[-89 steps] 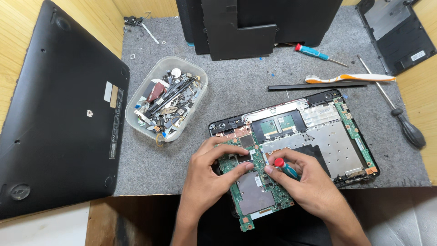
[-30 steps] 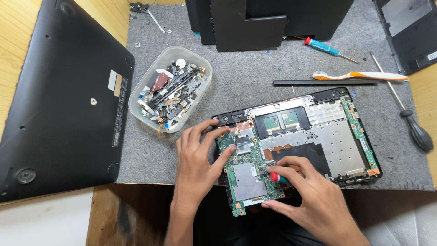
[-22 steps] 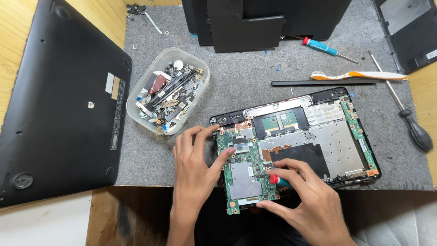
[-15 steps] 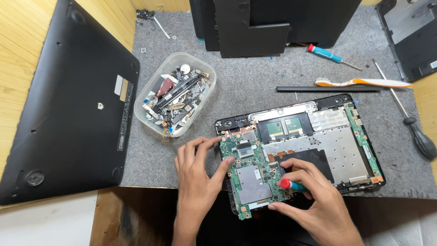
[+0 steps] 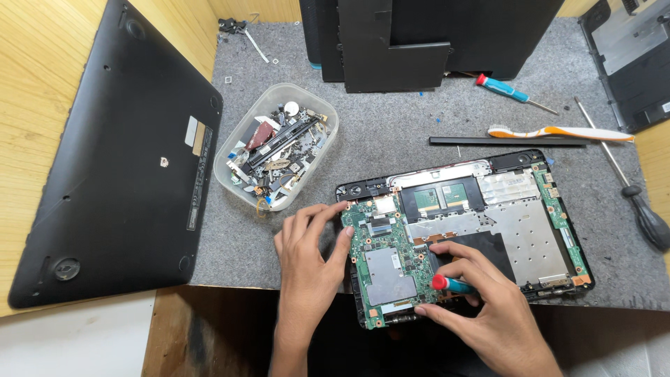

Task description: The person aligns a laptop motherboard into the laptop chassis and secures it using a screwdriver. They insert and tighten multiple screws into the board to fasten it in place.

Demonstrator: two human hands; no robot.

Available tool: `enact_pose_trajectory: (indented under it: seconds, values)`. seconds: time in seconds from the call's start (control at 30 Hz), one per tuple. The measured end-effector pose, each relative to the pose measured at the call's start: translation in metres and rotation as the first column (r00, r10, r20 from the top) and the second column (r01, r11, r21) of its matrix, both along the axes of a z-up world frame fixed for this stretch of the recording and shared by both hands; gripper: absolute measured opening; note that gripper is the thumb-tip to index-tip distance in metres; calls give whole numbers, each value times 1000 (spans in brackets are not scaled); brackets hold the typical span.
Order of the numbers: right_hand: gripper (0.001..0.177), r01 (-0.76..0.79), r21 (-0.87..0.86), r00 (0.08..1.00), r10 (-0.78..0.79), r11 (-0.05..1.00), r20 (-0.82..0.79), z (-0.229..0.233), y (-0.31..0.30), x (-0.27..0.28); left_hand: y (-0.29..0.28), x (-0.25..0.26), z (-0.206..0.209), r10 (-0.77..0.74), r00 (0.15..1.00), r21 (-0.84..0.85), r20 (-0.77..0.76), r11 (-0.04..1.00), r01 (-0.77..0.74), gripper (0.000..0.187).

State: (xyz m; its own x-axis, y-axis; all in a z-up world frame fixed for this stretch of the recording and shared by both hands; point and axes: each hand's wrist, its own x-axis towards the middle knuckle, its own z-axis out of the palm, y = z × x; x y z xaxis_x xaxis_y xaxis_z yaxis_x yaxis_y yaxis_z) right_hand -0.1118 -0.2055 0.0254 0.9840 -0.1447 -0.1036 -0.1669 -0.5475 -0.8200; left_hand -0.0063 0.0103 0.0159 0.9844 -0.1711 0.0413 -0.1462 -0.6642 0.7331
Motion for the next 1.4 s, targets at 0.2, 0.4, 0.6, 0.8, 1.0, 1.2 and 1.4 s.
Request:
enact_pose_trajectory:
  seconds: [0.2,0.4,0.6,0.8,1.0,1.2,1.4]
  values:
    - [30,-8,-51,1000,10,999,26,2,1,-1,-4,2,-4,43,996,-22,77,999,-41,38]
    - [24,20,27,999,-21,999,30,7,1,1,-7,1,-7,53,984,4,172,998,-55,29]
    - [23,10,-35,999,-8,999,51,11,1,2,-6,0,-9,61,984,14,165,998,-64,26]
    - [29,-43,-120,997,50,992,55,17,1,8,-8,-2,-8,63,963,49,260,996,-79,19]
    - [37,-49,-309,976,111,950,187,12,1,8,-10,1,14,2,993,241,119,970,-31,19]
    - [35,-24,-320,969,101,947,226,11,4,4,-18,-12,13,-271,914,258,303,946,195,37]
    - [30,-54,-241,957,119,969,265,10,-8,4,-20,-29,1,-444,866,361,230,865,347,75]
